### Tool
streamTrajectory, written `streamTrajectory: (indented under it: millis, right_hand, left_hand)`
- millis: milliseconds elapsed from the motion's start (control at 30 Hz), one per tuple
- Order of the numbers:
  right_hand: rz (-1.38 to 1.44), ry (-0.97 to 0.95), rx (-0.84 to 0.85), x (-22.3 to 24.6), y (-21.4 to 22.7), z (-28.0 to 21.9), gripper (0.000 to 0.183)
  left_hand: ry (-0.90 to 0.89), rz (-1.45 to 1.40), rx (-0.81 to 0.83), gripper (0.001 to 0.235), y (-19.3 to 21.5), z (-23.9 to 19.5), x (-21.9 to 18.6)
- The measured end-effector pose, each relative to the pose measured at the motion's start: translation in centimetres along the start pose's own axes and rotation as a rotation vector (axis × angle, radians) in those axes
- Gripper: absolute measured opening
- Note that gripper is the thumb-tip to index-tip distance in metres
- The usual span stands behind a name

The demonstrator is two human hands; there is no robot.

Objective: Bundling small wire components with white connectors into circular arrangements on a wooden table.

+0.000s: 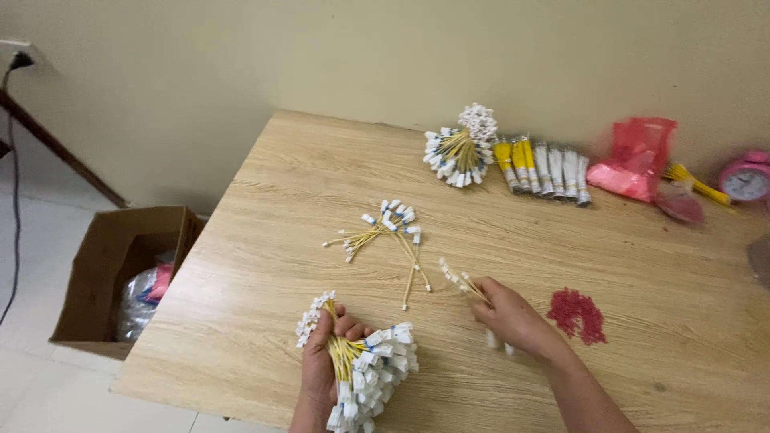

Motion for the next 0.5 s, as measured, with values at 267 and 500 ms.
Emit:
streamTrajectory:
  millis: [267,500]
  right_hand:
    - [0.294,-0.104,-0.111,-4.1,0.5,2.5,0.042]
    - [1.075,0.459,-0.505,-4.6,1.7,4.7,0.014]
  left_hand:
    - [0.001,-0.019,-0.044,0.024,-0.1,-0.3,0.1]
    - [-0.028,0.003,-0.009,0.025,0.0,-0.1,0.0]
Point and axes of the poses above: each hand's wrist, its own z-axis towards the middle knuckle, its own y-axis out of the back of the hand, x = y × z, the point moved 8 cm from there along z, towards the middle knuckle, and after that the axes turned 11 degrees about -z, right-handed, at the moved point
